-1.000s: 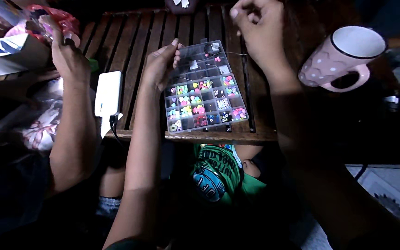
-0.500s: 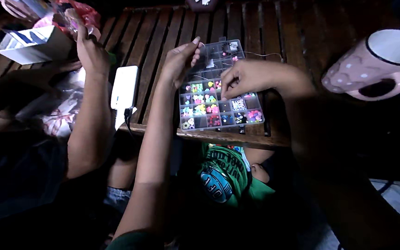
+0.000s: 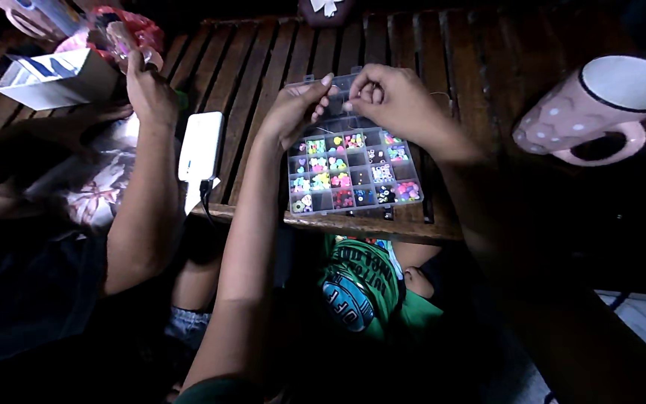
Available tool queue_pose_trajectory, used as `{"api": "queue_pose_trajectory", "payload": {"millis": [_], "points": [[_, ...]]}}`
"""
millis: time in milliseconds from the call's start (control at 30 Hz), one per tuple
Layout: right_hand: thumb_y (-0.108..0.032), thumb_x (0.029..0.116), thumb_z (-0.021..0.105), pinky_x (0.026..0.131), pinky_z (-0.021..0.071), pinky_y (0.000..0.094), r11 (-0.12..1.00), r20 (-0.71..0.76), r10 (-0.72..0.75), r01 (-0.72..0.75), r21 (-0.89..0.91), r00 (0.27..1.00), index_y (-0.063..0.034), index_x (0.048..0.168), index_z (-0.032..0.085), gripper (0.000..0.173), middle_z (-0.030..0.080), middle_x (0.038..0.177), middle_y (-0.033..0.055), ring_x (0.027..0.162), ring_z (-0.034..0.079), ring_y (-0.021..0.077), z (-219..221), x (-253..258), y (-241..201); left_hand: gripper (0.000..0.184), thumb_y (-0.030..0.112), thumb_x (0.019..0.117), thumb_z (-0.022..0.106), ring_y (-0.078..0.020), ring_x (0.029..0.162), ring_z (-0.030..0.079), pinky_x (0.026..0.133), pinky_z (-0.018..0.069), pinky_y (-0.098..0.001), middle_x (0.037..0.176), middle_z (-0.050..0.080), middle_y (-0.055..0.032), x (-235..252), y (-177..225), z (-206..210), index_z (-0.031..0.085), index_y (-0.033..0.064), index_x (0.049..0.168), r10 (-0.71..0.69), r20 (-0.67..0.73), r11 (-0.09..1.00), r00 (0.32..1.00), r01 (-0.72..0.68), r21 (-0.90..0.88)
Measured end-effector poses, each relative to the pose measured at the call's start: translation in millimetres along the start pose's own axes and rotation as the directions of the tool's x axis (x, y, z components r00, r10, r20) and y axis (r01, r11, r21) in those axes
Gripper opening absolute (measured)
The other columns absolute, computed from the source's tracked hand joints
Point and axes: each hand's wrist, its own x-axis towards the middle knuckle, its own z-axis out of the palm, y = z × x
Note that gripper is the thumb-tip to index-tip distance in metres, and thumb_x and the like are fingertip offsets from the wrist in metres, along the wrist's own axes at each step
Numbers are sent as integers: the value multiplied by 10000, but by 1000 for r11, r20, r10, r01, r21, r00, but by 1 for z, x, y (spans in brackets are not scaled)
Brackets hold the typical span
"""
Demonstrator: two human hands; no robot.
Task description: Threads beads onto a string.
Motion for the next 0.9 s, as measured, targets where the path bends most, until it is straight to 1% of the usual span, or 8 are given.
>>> {"api": "queue_pose_trajectory", "payload": {"millis": [67, 167, 300, 500, 633, 767, 833, 900], "points": [[-179, 997, 665, 723, 455, 287, 1000, -105, -13, 14, 9, 994, 9, 1186, 651, 267, 599, 935, 94, 760, 520, 127, 9, 2, 2, 269, 206, 1096, 477, 21, 610, 538, 609, 474, -131, 730, 599, 89, -1, 1, 0, 672, 89, 954, -9, 22, 1000, 1000, 9, 21], [-203, 999, 664, 710, 451, 234, 998, -204, -53, 59, 24, 978, -3, 1193, 689, 280, 608, 999, 112, 783, 531, 109, 18, 4, 6, 276, 188, 1095, 470, 24, 615, 541, 616, 480, -128, 728, 596, 94, 0, -2, -2, 662, 113, 913, -6, 70, 999, 998, 3, 40], [-159, 980, 680, 691, 433, 181, 993, -273, -63, 87, 78, 960, -14, 1136, 733, 219, 597, 1004, 101, 782, 523, 70, 25, 5, 8, 270, 188, 1096, 467, 29, 614, 536, 621, 476, -126, 717, 582, 101, -1, -2, -1, 641, 130, 897, -12, 89, 998, 996, 7, 57], [-139, 990, 654, 701, 433, 178, 990, -314, -120, 137, 33, 942, -25, 1068, 754, 171, 611, 969, 90, 771, 523, 60, 30, 5, 9, 305, 173, 1101, 447, 27, 623, 548, 632, 483, -125, 710, 589, 99, -2, 0, -1, 624, 136, 855, -21, 97, 998, 995, 16, 56], [-96, 977, 647, 702, 450, 174, 984, -333, -165, 176, 3, 928, 4, 1030, 754, 155, 633, 966, 121, 772, 550, 73, 30, 6, 10, 259, 171, 1095, 466, 28, 634, 557, 639, 487, -128, 730, 603, 99, -1, -2, -1, 654, 115, 927, -26, 103, 998, 994, 20, 59], [-89, 969, 645, 688, 455, 196, 988, -310, -149, 150, -20, 939, 23, 1022, 735, 153, 624, 967, 130, 759, 546, 93, 28, 6, 10, 246, 163, 1089, 480, 27, 641, 561, 653, 491, -132, 735, 611, 100, -1, -2, -1, 660, 111, 929, -13, 119, 998, 993, 5, 65], [-93, 972, 630, 697, 452, 216, 990, -309, -140, 131, -51, 941, 25, 1025, 722, 159, 615, 968, 132, 764, 542, 108, 24, 6, 11, 230, 153, 1085, 487, 29, 640, 561, 648, 494, -128, 743, 610, 102, -1, -1, 0, 668, 106, 952, 2, 91, 998, 996, -7, 59], [-95, 977, 608, 711, 468, 232, 993, -328, -113, 92, -79, 938, 24, 1036, 722, 175, 624, 988, 142, 787, 563, 125, 16, 7, 12, 214, 158, 1083, 498, 20, 641, 557, 638, 489, -134, 754, 606, 93, -1, -1, -1, 676, 87, 986, 26, 22, 999, 999, -26, 23]]}}
